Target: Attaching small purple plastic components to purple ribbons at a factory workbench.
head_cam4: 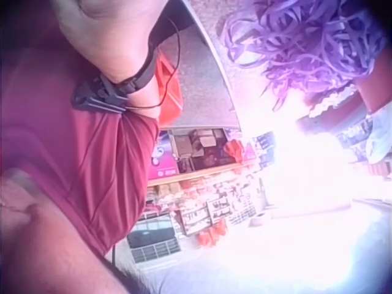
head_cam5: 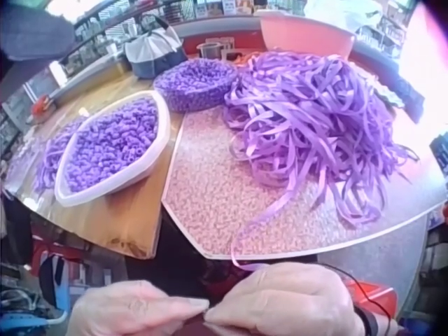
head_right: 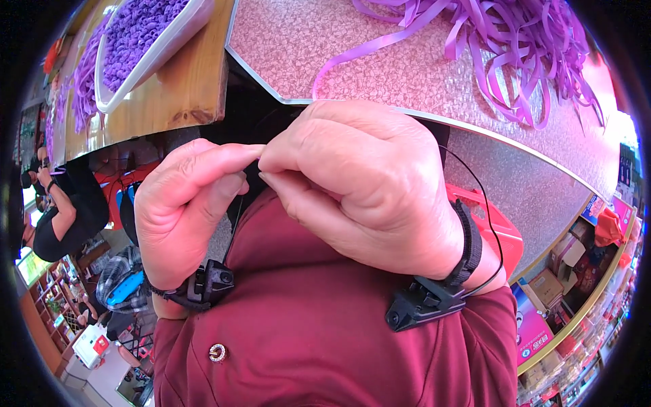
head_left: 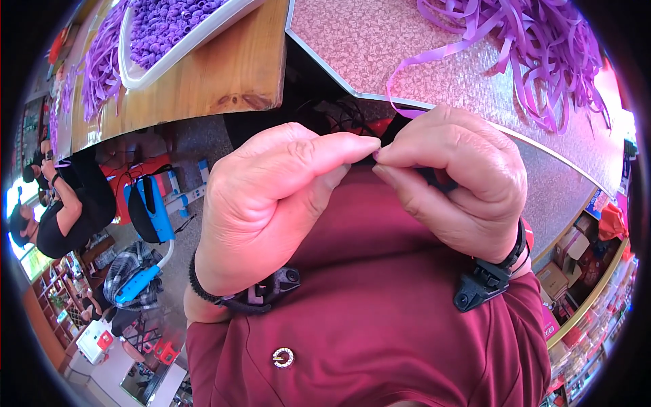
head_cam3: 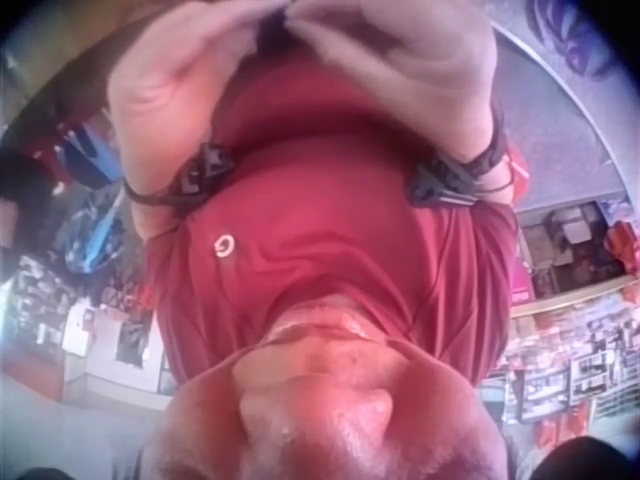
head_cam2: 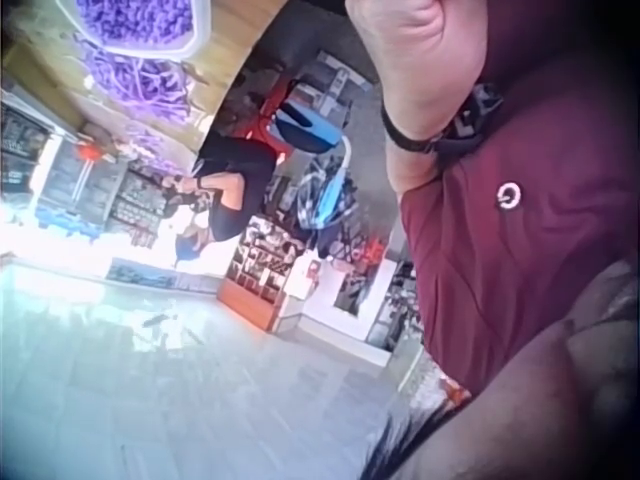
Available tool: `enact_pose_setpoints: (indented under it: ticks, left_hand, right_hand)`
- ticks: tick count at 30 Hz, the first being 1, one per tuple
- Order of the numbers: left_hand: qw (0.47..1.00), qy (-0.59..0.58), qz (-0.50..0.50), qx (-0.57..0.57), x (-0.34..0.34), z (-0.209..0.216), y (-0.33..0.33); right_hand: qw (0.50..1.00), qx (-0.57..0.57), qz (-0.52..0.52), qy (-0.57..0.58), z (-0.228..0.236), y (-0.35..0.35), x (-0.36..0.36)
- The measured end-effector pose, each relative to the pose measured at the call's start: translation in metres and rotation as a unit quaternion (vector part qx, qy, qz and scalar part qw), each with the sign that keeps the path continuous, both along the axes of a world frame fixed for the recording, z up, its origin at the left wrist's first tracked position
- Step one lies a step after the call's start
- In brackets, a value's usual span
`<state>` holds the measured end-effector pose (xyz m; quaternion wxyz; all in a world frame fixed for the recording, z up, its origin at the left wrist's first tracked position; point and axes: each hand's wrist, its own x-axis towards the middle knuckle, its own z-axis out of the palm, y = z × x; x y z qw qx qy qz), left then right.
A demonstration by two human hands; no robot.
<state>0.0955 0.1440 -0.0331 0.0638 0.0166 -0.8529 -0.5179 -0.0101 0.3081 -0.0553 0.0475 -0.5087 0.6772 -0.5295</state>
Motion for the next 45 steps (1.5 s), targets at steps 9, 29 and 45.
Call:
enact_pose_setpoints:
  ticks: [9,29,45]
  left_hand:
    - [0.977,-0.095,0.021,0.187,0.006,0.000,0.001]
    - [0.995,-0.063,0.016,-0.074,0.007,0.009,-0.008]
    - [0.987,-0.107,0.002,-0.117,0.026,0.010,-0.025]
  right_hand:
    - [0.999,-0.008,0.010,-0.042,-0.003,0.000,0.000]
    - [0.985,0.068,0.052,-0.151,-0.006,0.005,0.000]
    - [0.958,0.122,0.078,-0.246,-0.001,0.009,-0.010]
